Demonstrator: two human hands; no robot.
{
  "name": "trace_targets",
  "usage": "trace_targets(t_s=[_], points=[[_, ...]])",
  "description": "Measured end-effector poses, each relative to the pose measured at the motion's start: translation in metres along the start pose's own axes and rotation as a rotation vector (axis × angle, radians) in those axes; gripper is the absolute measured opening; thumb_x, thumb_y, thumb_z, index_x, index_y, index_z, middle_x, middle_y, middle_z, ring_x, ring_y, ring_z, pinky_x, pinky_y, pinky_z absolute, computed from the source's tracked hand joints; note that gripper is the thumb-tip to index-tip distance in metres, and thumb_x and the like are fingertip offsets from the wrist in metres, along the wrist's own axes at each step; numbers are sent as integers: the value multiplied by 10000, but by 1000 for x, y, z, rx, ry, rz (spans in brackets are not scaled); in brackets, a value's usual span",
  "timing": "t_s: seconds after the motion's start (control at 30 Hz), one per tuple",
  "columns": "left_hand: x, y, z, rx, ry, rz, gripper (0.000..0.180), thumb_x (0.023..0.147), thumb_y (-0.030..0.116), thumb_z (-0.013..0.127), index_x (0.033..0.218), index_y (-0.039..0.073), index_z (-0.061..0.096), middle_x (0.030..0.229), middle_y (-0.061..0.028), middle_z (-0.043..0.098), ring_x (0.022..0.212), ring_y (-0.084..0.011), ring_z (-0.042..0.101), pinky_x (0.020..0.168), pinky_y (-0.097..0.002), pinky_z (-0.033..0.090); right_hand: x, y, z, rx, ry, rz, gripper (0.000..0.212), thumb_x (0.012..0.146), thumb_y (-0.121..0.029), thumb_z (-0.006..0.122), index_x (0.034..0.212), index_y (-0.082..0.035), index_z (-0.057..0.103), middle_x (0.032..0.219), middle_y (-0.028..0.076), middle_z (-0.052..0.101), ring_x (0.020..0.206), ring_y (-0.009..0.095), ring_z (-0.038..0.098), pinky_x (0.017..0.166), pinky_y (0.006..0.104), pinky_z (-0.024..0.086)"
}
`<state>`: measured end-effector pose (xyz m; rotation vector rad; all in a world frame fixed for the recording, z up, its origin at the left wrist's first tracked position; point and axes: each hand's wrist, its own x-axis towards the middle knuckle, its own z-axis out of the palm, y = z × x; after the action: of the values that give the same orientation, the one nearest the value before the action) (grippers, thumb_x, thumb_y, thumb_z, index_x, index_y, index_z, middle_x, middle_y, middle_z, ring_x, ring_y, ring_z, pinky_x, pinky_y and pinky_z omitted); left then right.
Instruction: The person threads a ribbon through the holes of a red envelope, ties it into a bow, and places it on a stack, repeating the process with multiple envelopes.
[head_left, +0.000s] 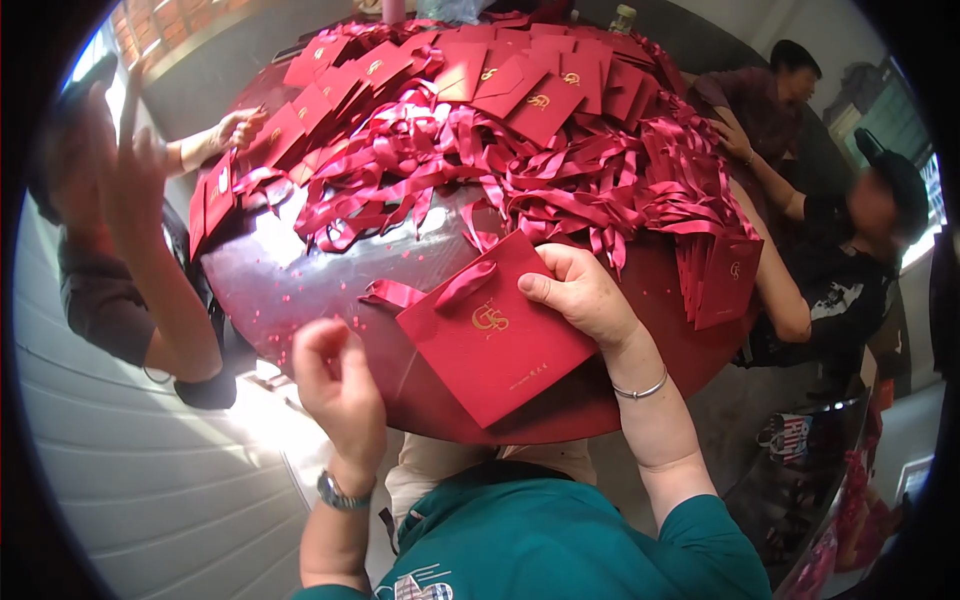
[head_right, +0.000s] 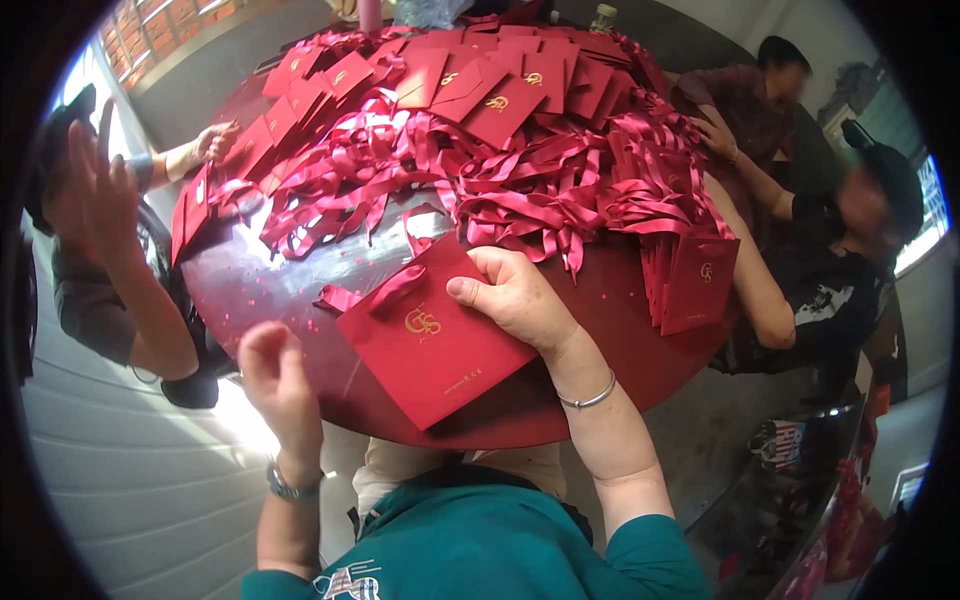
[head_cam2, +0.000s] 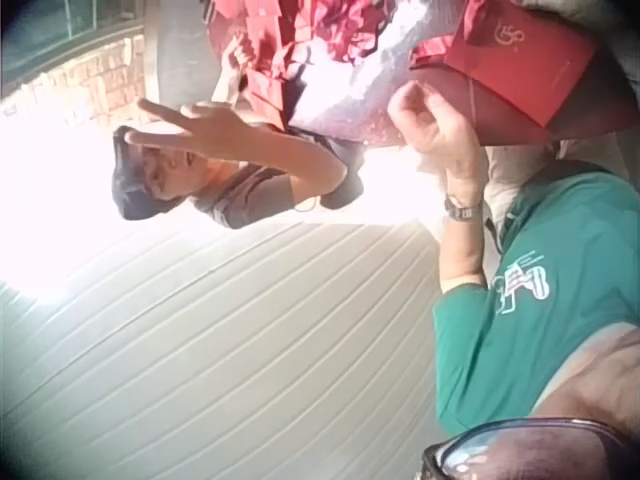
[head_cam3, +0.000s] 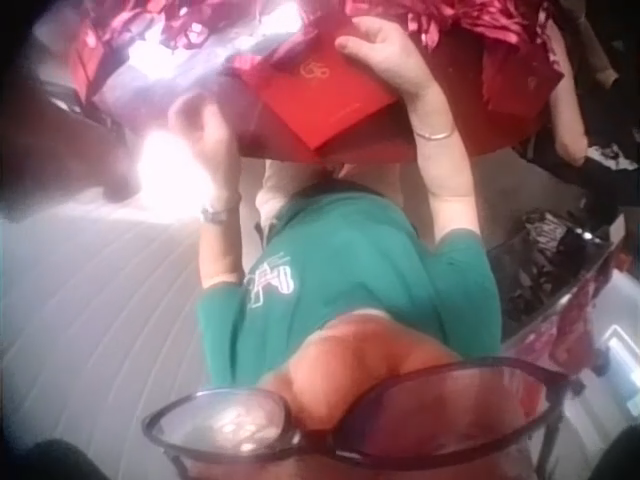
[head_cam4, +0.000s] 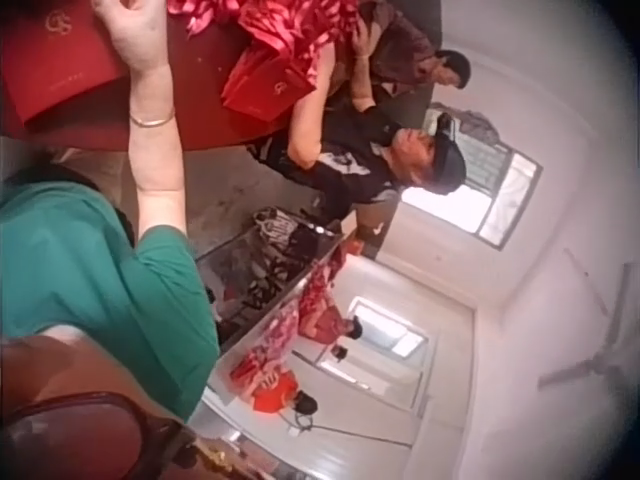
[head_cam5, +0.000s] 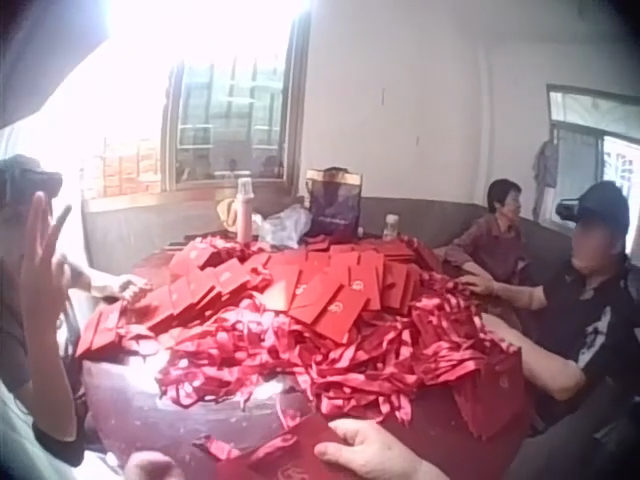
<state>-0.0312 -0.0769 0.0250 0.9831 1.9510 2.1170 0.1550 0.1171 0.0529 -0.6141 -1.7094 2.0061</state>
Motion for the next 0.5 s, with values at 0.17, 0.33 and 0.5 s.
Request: trace_targets(t_s=[0.17, 0.33, 0.5], points=[[-1, 4, 6, -300, -299, -625, 469, 973, 387, 608, 1198, -18, 541, 973, -26, 586, 834, -95, 559, 762, -257, 481, 0, -2, 8, -34, -19, -118, 212, 924, -175, 692, 1039, -12, 622, 908, -40, 627, 807, 25, 546, 717, 204, 464], [32, 11, 19, -629, -411, -728, 234, 996, 194, 552, 1067, -16, 629, 914, -107, 698, 815, -163, 668, 799, -301, 540, -10, -17, 13, -178, -128, -110, 144, 918, -146, 690, 913, -36, 598, 816, -82, 534, 770, 4, 445, 652, 216, 410], [55, -18, 39, -711, -522, -809, 179, 970, 145, 559, 1060, -4, 601, 954, -126, 674, 853, -219, 666, 750, -342, 564, -16, -20, -2, -462, -93, -236, 210, 888, -128, 681, 1000, 34, 609, 835, 58, 591, 820, 88, 524, 736, 290, 459]])
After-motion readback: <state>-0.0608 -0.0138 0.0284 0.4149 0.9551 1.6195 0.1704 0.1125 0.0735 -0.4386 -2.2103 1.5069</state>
